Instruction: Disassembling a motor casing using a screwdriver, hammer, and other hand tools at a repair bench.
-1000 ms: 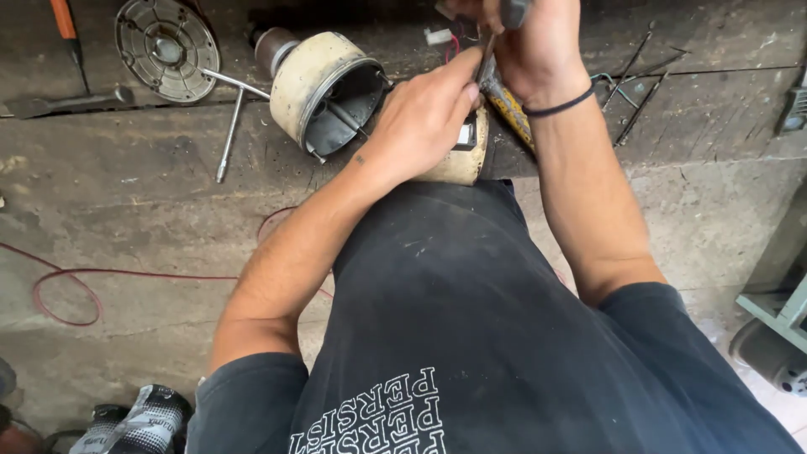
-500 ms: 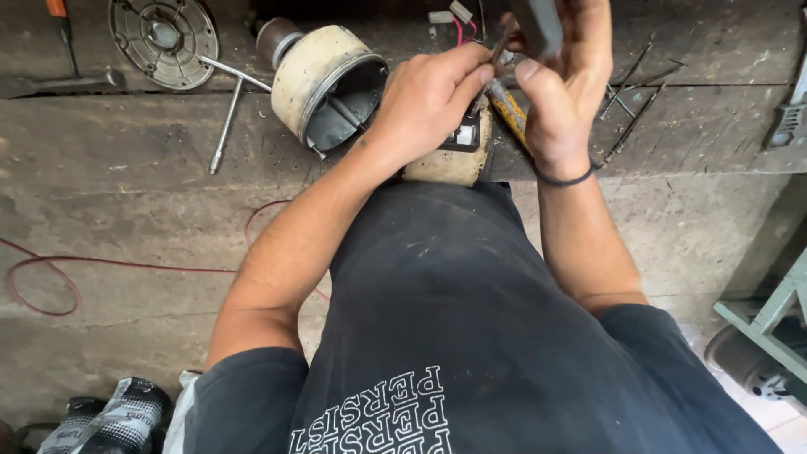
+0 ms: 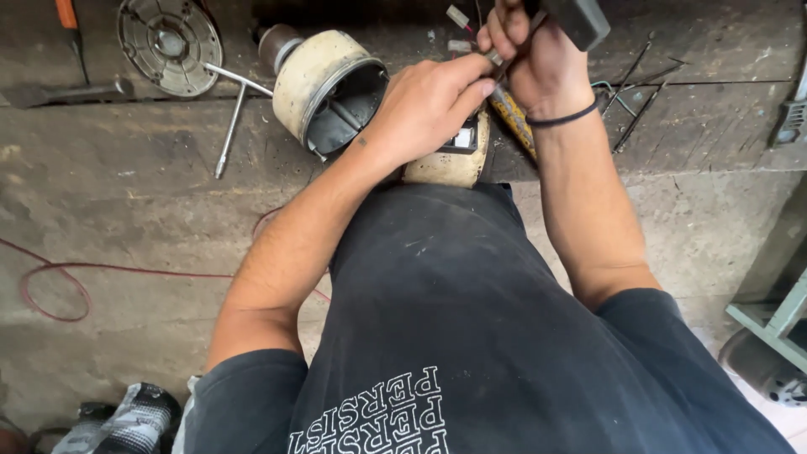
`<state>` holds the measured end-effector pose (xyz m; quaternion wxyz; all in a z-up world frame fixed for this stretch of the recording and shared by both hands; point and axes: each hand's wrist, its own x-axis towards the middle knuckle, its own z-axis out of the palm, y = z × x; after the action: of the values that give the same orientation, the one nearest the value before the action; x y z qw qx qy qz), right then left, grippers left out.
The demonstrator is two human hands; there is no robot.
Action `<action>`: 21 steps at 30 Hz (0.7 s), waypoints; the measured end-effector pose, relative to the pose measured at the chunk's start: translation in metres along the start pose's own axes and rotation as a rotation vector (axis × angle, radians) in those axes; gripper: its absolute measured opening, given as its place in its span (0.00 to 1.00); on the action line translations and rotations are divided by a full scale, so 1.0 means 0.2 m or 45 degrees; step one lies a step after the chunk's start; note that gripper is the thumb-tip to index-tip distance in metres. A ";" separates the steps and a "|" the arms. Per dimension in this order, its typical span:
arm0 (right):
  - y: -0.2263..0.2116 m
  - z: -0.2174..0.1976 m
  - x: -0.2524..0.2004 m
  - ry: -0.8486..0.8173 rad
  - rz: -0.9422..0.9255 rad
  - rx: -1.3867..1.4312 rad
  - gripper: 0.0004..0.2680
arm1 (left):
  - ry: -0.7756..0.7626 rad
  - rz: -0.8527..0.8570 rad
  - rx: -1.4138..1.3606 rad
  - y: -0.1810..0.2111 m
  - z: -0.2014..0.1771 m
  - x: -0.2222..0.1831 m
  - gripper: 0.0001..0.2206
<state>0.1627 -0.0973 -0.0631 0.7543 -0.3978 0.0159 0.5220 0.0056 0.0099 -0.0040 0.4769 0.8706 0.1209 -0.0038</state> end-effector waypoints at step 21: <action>-0.03 0.15 -0.21 -0.104 -0.710 -1.077 0.11 | 0.044 -0.137 0.041 -0.04 0.06 0.02 0.15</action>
<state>0.1366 -0.1126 -0.0209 0.6377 -0.6370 -0.3332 0.2767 0.0095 0.0055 -0.0183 0.4598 0.8703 0.1755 -0.0164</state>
